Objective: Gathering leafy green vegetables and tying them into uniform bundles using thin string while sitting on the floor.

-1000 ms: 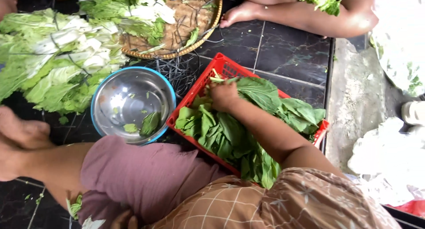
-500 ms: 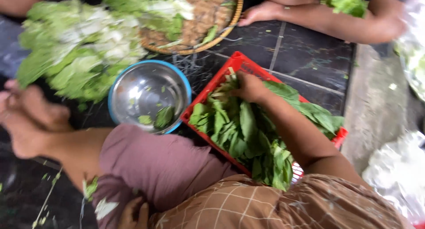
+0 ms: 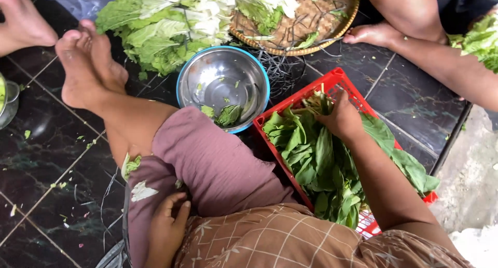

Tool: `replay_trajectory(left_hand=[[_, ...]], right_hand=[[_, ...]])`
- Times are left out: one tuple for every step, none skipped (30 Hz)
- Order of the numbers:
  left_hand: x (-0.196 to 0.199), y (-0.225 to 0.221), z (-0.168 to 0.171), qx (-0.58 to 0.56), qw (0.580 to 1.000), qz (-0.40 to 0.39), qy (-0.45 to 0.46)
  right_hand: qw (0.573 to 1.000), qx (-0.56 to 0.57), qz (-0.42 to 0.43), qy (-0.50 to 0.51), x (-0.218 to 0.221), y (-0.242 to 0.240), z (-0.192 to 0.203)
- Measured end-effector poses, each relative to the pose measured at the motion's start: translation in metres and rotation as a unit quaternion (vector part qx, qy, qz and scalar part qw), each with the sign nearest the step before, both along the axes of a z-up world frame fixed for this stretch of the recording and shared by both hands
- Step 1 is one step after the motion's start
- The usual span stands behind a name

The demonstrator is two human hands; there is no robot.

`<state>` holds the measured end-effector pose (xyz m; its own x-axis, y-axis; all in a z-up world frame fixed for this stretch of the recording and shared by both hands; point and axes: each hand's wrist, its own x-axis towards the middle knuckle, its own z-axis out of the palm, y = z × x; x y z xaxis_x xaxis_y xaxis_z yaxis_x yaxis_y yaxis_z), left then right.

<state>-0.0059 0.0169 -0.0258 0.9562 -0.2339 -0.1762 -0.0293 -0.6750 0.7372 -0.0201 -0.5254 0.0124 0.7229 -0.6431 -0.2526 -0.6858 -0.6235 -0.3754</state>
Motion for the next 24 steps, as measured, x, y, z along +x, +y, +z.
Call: replay_trajectory(left_hand=[[0.000, -0.001, 0.001, -0.001, 1.000, 0.004, -0.001], [0.000, -0.001, 0.002, 0.002, 1.000, 0.003, -0.003], [0.001, -0.002, 0.003, 0.005, 1.000, 0.001, -0.006], [0.002, -0.003, 0.005, 0.004, 1.000, 0.003, -0.008], [0.003, -0.004, 0.006, 0.008, 1.000, 0.010, 0.015], [0.002, -0.005, 0.008, 0.013, 0.999, 0.019, 0.040], [0.002, -0.004, 0.006, 0.013, 0.999, 0.022, 0.039], [0.001, -0.003, 0.003, 0.017, 1.000, 0.013, 0.014], [0.000, -0.001, 0.001, 0.021, 1.000, 0.004, -0.011], [0.000, -0.001, 0.000, 0.022, 1.000, 0.007, -0.010], [-0.001, 0.000, -0.001, 0.016, 1.000, 0.003, -0.009], [0.000, 0.000, -0.001, 0.011, 1.000, -0.001, -0.009], [0.002, 0.001, -0.001, 0.011, 1.000, 0.003, -0.010], [0.001, 0.001, -0.001, 0.019, 1.000, -0.003, -0.021], [0.001, 0.000, -0.001, 0.028, 0.999, -0.008, -0.031], [0.001, 0.000, 0.001, 0.028, 0.999, -0.009, -0.032], [0.002, -0.001, 0.003, 0.040, 0.999, 0.002, -0.010], [0.002, -0.004, 0.005, 0.051, 0.999, 0.015, 0.010], [0.005, -0.005, 0.006, 0.049, 0.999, 0.016, 0.008], [0.004, -0.006, 0.007, 0.057, 0.998, 0.019, 0.022], [0.004, -0.006, 0.007, 0.066, 0.997, 0.022, 0.036], [0.004, -0.006, 0.009, 0.066, 0.997, 0.025, 0.036], [0.004, -0.006, 0.010, 0.054, 0.998, 0.023, 0.037], [0.005, -0.006, 0.012, 0.041, 0.998, 0.020, 0.038]], right_hand=[[1.000, -0.001, 0.004, -0.001, 0.004, 0.003, -0.001], [0.992, -0.071, 0.040, 0.094, 0.007, 0.006, -0.003], [0.969, -0.141, 0.076, 0.186, 0.011, 0.008, -0.004], [0.970, -0.142, 0.077, 0.184, 0.016, 0.012, -0.005], [0.959, -0.169, 0.092, 0.210, 0.022, 0.016, -0.006], [0.946, -0.196, 0.108, 0.237, 0.028, 0.021, -0.007], [0.945, -0.196, 0.111, 0.235, 0.033, 0.021, -0.011], [0.943, -0.181, 0.121, 0.253, 0.036, 0.021, -0.016], [0.939, -0.166, 0.130, 0.271, 0.040, 0.022, -0.020], [0.939, -0.167, 0.134, 0.271, 0.041, 0.025, -0.006], [0.941, -0.153, 0.128, 0.272, 0.043, 0.029, 0.009], [0.944, -0.140, 0.122, 0.273, 0.045, 0.032, 0.024], [0.944, -0.141, 0.126, 0.272, 0.040, 0.022, 0.025], [0.963, -0.104, 0.086, 0.235, 0.035, 0.012, 0.026], [0.977, -0.066, 0.046, 0.197, 0.029, 0.001, 0.027], [0.977, -0.066, 0.045, 0.196, 0.024, 0.000, 0.039], [0.990, 0.029, 0.011, 0.141, 0.019, -0.002, 0.051], [0.989, 0.122, -0.021, 0.081, 0.016, -0.005, 0.064], [0.989, 0.120, -0.021, 0.079, 0.009, -0.006, 0.074], [0.985, 0.165, -0.041, 0.022, 0.004, -0.007, 0.083], [0.975, 0.209, -0.060, -0.036, -0.001, -0.007, 0.092], [0.975, 0.210, -0.056, -0.036, -0.004, -0.014, 0.090], [0.957, 0.266, -0.066, -0.101, -0.007, -0.022, 0.087], [0.930, 0.320, -0.076, -0.166, -0.009, -0.031, 0.085]])
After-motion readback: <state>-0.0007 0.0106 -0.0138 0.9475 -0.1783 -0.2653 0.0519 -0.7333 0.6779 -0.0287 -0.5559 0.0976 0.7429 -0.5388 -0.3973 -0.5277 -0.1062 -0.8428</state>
